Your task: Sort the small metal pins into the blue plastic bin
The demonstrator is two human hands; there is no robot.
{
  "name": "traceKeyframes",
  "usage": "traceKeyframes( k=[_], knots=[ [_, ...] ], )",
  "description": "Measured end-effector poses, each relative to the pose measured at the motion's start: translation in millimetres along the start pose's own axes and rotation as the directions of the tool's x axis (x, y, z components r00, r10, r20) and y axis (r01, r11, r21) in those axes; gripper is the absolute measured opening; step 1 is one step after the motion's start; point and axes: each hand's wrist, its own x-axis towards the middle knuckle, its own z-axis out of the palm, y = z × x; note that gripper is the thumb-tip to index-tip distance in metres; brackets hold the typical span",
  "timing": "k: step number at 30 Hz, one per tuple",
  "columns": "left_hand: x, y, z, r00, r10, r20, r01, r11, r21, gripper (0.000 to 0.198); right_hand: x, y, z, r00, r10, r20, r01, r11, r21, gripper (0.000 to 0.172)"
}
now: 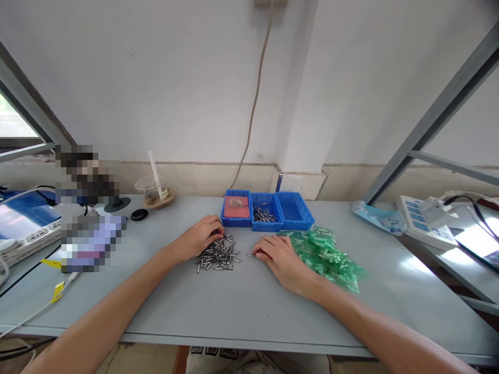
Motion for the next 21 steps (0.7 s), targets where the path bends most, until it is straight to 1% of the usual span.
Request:
traceKeyframes(
  k=[5,10,16,21],
  knots=[
    [-2,-1,4.2,0.999,0.025,-0.040,-0.022,0.998,0.057,0.025,0,-1,0,1.000,0.003,-0.004,-0.003,1.000,-0.016,0.025],
    [-3,-5,-1.6,0.997,0.000,-0.081,0.005,0.998,0.058,0.023,0,-1,-1,1.000,0.002,-0.010,-0.002,1.000,-0.019,0.025],
    [-5,-10,-7.8,0.999,0.006,-0.034,-0.003,0.996,0.087,0.028,-1,2,1,1.000,-0.003,-0.003,0.003,1.000,-0.004,0.026],
    [-5,-15,-7.0,0.999,0.004,-0.035,-0.001,0.996,0.090,0.036,-1,2,1,1.000,-0.001,0.008,0.001,1.000,-0.012,0.030]
  ],
)
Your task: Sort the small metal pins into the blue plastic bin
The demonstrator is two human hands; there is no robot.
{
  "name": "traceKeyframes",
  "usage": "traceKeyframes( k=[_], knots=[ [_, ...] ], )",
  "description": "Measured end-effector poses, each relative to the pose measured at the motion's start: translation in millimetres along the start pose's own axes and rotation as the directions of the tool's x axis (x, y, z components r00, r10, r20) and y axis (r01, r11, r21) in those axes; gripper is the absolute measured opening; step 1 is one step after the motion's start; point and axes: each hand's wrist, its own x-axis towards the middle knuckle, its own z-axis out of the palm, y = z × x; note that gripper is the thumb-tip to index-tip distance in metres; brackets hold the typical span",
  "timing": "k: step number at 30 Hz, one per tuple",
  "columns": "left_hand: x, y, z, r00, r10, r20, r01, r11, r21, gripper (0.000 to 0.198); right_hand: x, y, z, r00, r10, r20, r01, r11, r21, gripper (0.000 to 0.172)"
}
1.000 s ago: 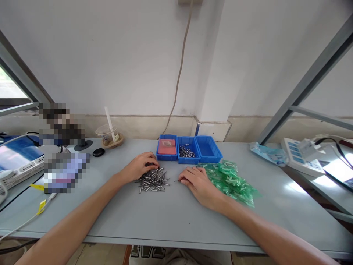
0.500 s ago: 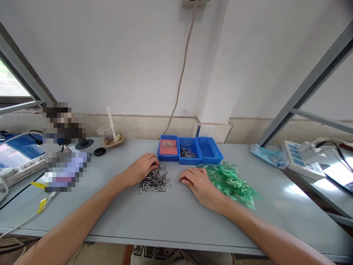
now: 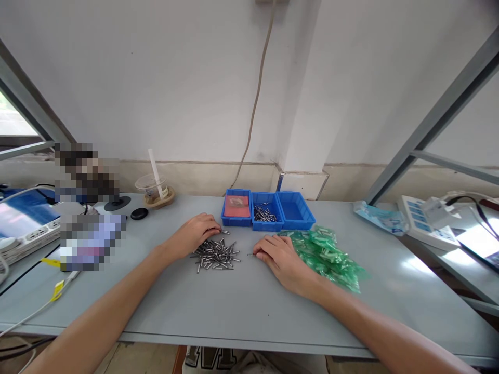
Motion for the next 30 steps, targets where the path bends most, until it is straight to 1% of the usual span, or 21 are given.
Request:
traceKeyframes(
  k=[5,15,20,27,30],
  knots=[
    [-1,-2,0.0,1.000,0.017,0.013,-0.018,1.000,0.021,0.038,1,-2,-1,1.000,-0.003,-0.011,0.003,1.000,-0.014,0.028],
    [-1,4,-2.6,0.999,0.035,0.026,-0.039,0.988,0.149,0.040,0,0,0,0.999,-0.002,-0.035,0.002,1.000,-0.005,0.026],
    [0,5,-2.5,0.999,0.042,0.018,-0.045,0.989,0.140,0.037,0,-1,0,0.998,0.000,-0.057,0.000,1.000,0.000,0.028],
    [1,10,-3.0,0.998,0.054,0.030,-0.058,0.988,0.146,0.037,-1,0,2,0.999,-0.004,-0.054,0.004,1.000,-0.004,0.030],
    [0,10,-2.3,0.998,0.059,0.015,-0.060,0.990,0.131,0.034,-1,-1,1,0.998,0.000,-0.060,-0.001,1.000,-0.002,0.029]
  ],
)
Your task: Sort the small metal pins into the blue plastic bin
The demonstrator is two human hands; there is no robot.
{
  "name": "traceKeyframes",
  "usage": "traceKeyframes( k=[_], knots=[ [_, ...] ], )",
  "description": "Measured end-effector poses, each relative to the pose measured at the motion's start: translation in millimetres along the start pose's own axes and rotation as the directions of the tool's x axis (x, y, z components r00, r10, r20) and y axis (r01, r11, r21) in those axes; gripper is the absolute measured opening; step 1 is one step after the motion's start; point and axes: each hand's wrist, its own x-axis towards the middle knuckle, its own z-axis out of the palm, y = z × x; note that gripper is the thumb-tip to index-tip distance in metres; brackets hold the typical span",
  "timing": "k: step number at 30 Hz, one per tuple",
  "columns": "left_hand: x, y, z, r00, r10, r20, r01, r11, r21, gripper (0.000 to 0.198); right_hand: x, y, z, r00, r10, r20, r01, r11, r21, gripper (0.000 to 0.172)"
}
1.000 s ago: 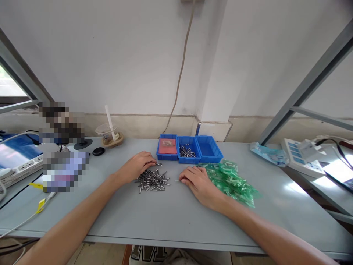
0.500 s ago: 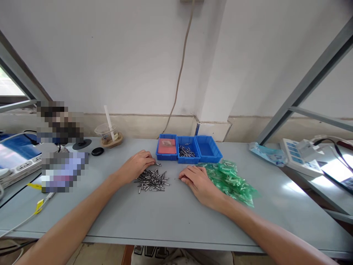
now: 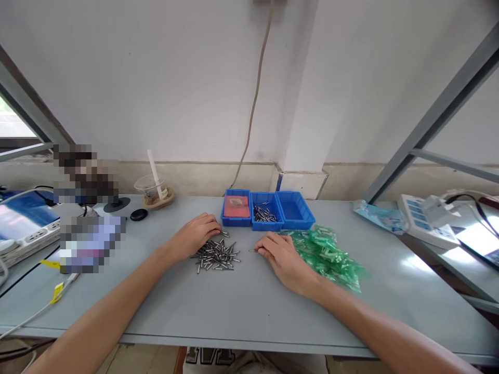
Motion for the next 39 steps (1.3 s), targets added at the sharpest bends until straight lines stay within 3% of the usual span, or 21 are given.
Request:
traceKeyframes(
  k=[15,23,39],
  knots=[
    [0,-3,3.8,0.999,-0.021,-0.031,0.020,0.999,-0.039,0.026,3,-6,-9,0.960,0.213,-0.180,-0.172,0.960,0.220,0.019],
    [0,0,2.3,0.999,-0.045,-0.015,0.044,0.997,-0.057,0.032,4,-6,-8,0.950,0.266,-0.164,-0.168,0.878,0.448,0.019],
    [0,8,-2.3,0.993,-0.113,-0.023,0.111,0.991,-0.070,0.039,5,-5,-9,0.926,0.341,-0.162,-0.210,0.823,0.528,0.023]
  ],
)
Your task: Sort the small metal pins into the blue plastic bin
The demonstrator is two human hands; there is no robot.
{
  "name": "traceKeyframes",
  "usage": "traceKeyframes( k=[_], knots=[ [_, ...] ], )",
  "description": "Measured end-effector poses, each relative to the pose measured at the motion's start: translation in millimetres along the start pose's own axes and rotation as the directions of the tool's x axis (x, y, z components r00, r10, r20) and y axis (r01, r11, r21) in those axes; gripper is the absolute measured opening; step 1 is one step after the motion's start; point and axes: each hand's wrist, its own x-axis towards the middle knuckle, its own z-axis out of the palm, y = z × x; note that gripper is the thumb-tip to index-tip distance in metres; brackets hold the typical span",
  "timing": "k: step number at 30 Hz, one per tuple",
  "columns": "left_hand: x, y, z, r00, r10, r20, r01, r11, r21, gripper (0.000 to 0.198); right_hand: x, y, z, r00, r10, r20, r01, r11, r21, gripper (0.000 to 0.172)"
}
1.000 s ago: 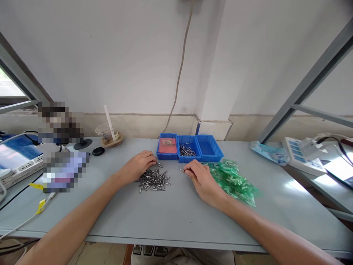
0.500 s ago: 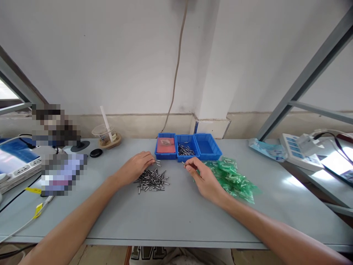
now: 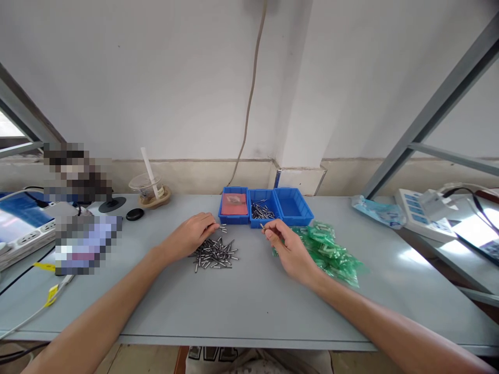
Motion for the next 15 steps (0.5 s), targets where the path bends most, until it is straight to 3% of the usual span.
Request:
traceKeyframes(
  k=[15],
  knots=[
    [0.4,-0.9,0.6,1.000,0.029,-0.009,-0.029,0.999,0.038,0.039,0.3,1.6,1.7,1.000,0.014,0.010,-0.014,0.999,0.043,0.023]
  ],
)
